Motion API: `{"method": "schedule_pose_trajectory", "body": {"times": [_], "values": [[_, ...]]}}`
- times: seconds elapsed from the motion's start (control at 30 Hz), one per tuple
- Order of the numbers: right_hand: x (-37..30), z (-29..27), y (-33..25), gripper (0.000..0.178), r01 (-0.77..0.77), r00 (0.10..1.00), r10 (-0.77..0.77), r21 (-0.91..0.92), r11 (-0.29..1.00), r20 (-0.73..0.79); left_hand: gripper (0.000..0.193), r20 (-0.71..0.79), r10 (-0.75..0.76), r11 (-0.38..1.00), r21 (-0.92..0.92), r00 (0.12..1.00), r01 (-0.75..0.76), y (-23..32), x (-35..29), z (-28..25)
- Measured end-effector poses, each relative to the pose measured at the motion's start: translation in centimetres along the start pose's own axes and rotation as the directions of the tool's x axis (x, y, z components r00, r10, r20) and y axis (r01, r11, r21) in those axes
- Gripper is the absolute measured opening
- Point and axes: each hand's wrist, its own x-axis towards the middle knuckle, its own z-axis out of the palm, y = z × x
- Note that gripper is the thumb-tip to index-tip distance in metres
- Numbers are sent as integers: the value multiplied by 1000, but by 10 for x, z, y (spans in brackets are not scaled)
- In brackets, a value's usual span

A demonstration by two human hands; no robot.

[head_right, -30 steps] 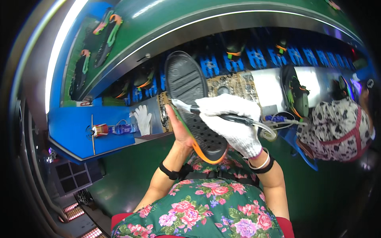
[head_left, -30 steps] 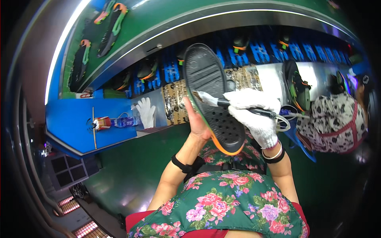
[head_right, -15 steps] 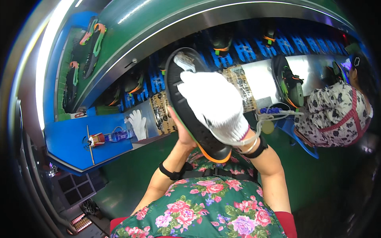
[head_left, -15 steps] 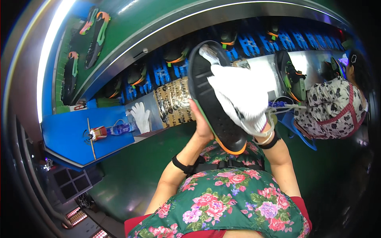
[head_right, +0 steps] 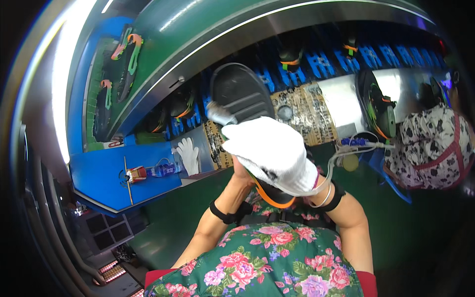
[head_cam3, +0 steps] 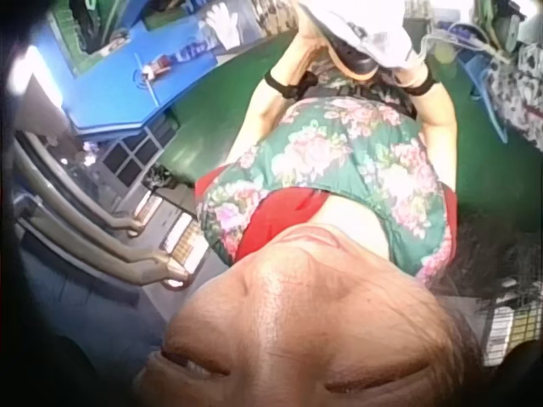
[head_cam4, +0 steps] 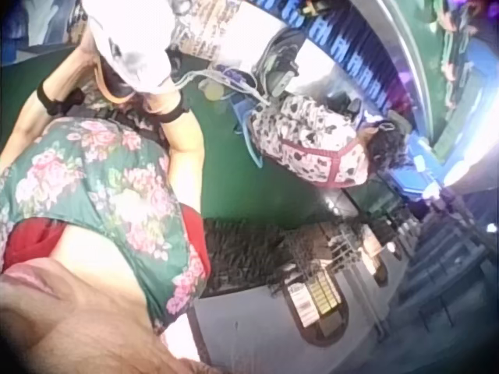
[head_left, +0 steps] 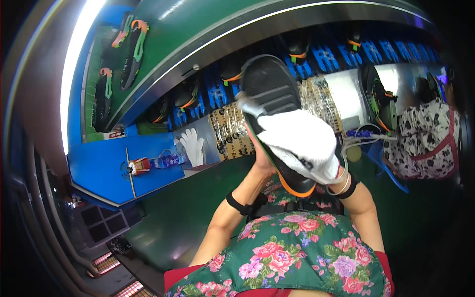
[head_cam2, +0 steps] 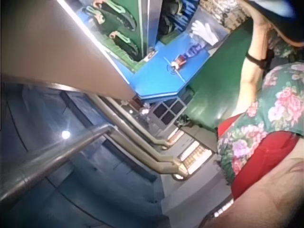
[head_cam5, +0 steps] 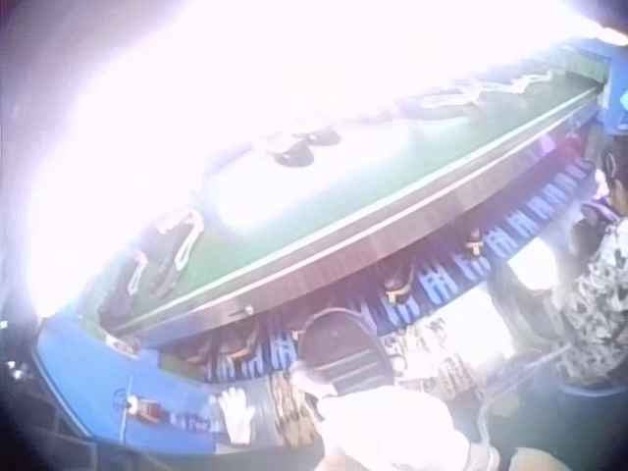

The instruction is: The recorder is applying a liquid adhesive or treatment to the bottom of shoe soles using a brush at a manufacturing workstation.

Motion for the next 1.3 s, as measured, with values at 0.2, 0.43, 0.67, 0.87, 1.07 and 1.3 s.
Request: {"method": "schedule_pose_trajectory", "body": {"times": [0.2,0.43,0.67,0.87,1.07,1.3], "values": [[-6,0,6,38,-68,986,79,73,995,-149,86,-95,66,994,-75,993,-74,5,-2,-8],[-21,6,-4,38,-53,991,78,218,975,-109,100,54,77,979,187,996,-86,10,2,-20],[-13,11,-1,30,6,986,7,77,997,-167,104,-183,-9,995,99,983,27,5,5,-4],[-18,8,4,28,-90,955,150,234,968,-254,108,-139,-5,999,51,990,13,15,7,-15],[-23,8,2,24,-29,998,44,322,946,-38,111,-88,-4,999,-40,996,1,24,5,-36],[-33,13,3,23,-63,997,49,238,969,65,115,61,-131,991,-31,989,133,26,17,-24]]}}
